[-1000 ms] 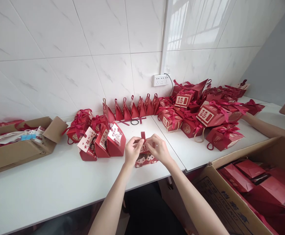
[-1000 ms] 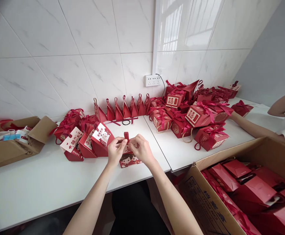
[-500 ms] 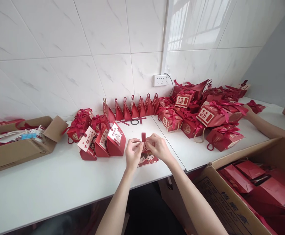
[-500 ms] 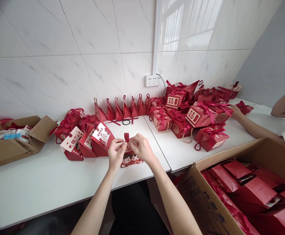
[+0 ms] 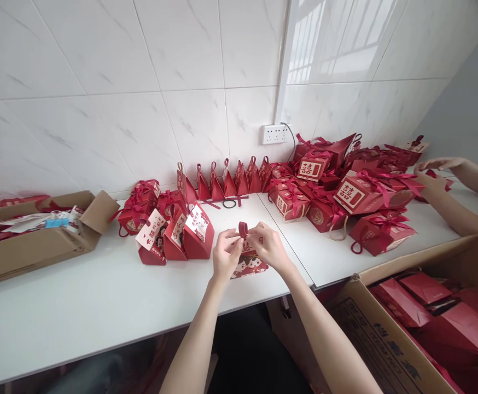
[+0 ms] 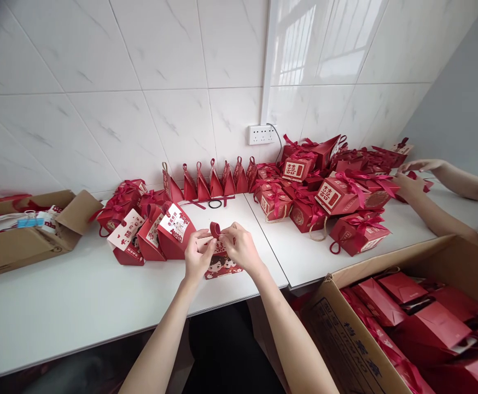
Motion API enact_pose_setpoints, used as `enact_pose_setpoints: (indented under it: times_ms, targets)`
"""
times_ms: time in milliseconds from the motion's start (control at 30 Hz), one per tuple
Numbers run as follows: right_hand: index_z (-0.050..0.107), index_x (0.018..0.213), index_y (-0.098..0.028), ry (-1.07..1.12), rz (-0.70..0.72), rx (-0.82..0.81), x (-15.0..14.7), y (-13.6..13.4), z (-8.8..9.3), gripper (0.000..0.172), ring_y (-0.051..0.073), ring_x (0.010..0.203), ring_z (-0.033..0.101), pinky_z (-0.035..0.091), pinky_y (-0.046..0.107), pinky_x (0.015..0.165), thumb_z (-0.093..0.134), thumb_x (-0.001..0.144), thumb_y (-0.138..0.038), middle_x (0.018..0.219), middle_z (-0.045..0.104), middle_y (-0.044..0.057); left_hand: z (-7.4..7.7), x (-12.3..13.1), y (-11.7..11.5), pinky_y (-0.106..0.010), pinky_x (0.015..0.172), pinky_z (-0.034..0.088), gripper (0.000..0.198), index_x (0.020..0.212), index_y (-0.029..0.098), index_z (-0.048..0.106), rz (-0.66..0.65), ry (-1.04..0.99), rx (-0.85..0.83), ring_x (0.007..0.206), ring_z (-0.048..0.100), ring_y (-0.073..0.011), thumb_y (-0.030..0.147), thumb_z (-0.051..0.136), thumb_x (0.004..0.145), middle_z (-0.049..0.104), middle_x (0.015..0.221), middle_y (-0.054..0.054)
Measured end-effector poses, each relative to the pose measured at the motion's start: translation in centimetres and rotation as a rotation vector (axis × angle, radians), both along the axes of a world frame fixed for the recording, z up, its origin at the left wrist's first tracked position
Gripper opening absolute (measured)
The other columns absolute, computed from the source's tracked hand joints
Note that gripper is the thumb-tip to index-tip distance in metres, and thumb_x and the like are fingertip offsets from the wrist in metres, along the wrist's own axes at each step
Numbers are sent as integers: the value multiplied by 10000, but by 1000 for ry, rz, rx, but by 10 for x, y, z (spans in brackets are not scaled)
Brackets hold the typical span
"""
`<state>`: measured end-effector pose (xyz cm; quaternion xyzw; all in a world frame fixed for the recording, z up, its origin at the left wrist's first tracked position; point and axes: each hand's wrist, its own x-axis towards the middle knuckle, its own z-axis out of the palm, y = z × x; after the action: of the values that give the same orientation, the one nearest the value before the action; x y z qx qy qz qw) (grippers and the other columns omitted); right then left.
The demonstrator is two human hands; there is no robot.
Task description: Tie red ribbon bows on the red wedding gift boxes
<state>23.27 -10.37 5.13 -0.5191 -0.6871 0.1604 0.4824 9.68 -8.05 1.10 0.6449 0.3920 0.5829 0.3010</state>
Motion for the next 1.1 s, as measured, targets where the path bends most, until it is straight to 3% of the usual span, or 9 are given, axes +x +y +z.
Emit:
enact_pose_setpoints:
  times_ms: [133,267,367,533,900,1100]
  targets:
    - [608,767,-183,-33,-5,11,0,-2,1,115,149,646,532,430,266,634,511,828,-192,693,503,4,-1,-1,1,-318,795,547,253,971,191,559,17,21,23,946,643,-189,378,587,803,658,960,-67]
    - [578,784,-196,-68,-25,57,-4,3,1,105,199,772,550,450,310,700,620,772,-292,773,578,34,2,-3,1,-303,744,548,251,940,197,560,-6,48,-23,876,658,-185,397,598,793,659,932,-56]
    - [569,762,-204,26,-65,103,-10,8,-2,63,206,784,554,458,324,707,583,791,-258,797,623,47,1,-4,3,-294,724,543,250,947,199,554,-32,56,-27,882,655,-186,402,582,803,654,936,-56]
    - [592,744,-203,280,34,33,-13,10,-4,117,179,714,594,477,293,627,565,806,-297,769,642,38,-2,-3,4,-272,663,542,260,942,191,536,-58,4,-32,842,663,-175,408,577,806,647,931,-57]
    - [608,707,-190,481,159,-115,-4,13,-5,208,140,603,586,473,254,538,653,729,-393,735,619,17,-1,0,3,-297,693,553,242,877,180,558,-15,-14,18,835,667,-190,405,593,796,643,860,-61]
    - [622,907,-199,422,243,-153,7,8,-12,210,178,735,652,517,304,679,644,737,-321,833,666,28,-1,0,2,-286,694,560,231,863,172,567,-39,-40,0,830,667,-180,393,588,796,635,860,-57]
